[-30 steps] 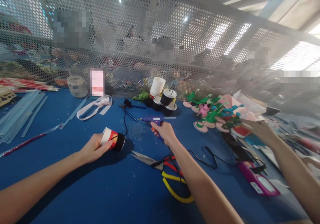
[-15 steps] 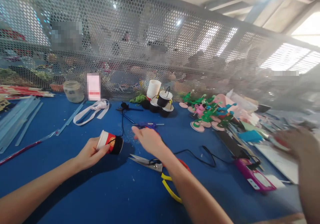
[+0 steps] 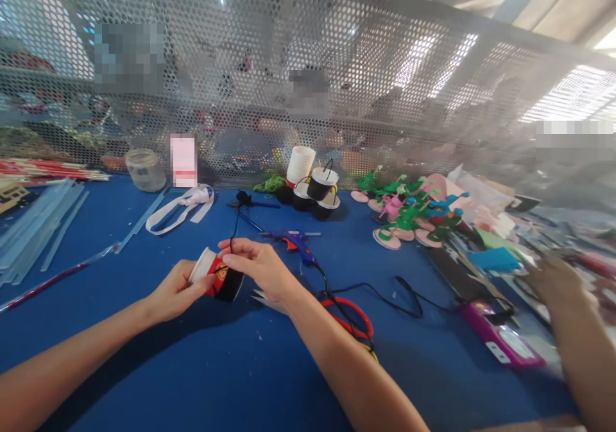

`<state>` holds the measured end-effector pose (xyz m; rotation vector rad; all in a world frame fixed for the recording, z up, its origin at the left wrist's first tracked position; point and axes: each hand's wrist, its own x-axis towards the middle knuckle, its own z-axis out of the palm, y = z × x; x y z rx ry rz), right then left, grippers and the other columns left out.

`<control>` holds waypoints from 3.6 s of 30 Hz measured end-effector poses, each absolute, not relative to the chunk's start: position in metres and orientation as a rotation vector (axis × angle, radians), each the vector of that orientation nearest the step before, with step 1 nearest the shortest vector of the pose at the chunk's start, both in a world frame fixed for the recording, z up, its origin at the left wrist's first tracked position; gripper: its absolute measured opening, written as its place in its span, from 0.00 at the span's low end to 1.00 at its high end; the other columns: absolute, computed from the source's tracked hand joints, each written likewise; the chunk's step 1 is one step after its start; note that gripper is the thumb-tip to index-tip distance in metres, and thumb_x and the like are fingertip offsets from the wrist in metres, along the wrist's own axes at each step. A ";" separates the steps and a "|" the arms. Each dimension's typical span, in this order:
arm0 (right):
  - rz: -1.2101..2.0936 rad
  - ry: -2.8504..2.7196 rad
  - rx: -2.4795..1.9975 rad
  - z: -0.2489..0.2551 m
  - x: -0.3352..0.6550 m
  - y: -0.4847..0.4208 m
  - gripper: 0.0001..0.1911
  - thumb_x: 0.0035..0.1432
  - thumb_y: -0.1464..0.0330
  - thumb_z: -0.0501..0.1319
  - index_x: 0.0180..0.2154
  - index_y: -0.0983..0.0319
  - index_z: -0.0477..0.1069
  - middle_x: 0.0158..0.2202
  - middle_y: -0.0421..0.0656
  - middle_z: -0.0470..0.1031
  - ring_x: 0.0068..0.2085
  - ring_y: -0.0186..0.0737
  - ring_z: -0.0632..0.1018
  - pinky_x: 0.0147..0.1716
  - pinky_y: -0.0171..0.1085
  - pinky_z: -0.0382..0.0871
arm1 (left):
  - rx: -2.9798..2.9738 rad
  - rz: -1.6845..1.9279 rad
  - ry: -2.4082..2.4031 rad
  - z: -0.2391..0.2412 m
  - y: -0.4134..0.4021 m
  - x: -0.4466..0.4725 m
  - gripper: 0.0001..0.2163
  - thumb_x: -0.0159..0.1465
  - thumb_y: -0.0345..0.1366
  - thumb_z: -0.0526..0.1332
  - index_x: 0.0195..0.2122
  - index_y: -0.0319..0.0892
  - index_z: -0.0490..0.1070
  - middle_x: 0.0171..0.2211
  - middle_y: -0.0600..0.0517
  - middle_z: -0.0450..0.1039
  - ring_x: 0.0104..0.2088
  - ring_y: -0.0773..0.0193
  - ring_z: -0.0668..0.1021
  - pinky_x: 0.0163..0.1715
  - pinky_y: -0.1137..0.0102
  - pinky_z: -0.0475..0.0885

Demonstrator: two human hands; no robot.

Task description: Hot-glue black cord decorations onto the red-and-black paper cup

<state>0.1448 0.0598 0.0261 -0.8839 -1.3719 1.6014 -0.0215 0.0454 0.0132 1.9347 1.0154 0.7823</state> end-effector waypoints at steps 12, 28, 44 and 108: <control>1.238 -1.416 -1.012 0.031 0.148 0.058 0.07 0.43 0.65 0.62 0.25 0.62 0.71 0.26 0.39 0.74 0.29 0.32 0.72 0.34 0.34 0.65 | 1.421 0.676 1.055 0.017 0.046 -0.015 0.13 0.51 0.43 0.53 0.18 0.38 0.59 0.14 0.59 0.54 0.16 0.76 0.56 0.17 0.77 0.53; 0.953 -1.520 -1.151 0.031 0.151 0.059 0.10 0.46 0.63 0.59 0.25 0.63 0.70 0.23 0.40 0.72 0.25 0.32 0.69 0.27 0.33 0.64 | 1.333 0.638 1.103 0.020 0.045 -0.012 0.13 0.49 0.44 0.54 0.17 0.38 0.59 0.14 0.59 0.55 0.16 0.75 0.58 0.17 0.78 0.53; 0.968 -1.604 -1.208 0.021 0.148 0.063 0.09 0.48 0.65 0.58 0.22 0.64 0.68 0.20 0.38 0.69 0.23 0.30 0.67 0.24 0.31 0.60 | 1.433 0.700 0.990 0.021 0.036 -0.013 0.14 0.50 0.44 0.55 0.16 0.38 0.58 0.14 0.59 0.53 0.16 0.76 0.56 0.16 0.78 0.53; 0.703 -2.026 -1.153 -0.002 0.151 0.041 0.23 0.44 0.68 0.63 0.45 0.62 0.63 0.42 0.48 0.68 0.42 0.41 0.70 0.42 0.43 0.65 | 1.028 0.792 1.073 0.011 0.053 -0.016 0.16 0.48 0.46 0.61 0.23 0.35 0.68 0.17 0.55 0.66 0.18 0.73 0.66 0.20 0.76 0.59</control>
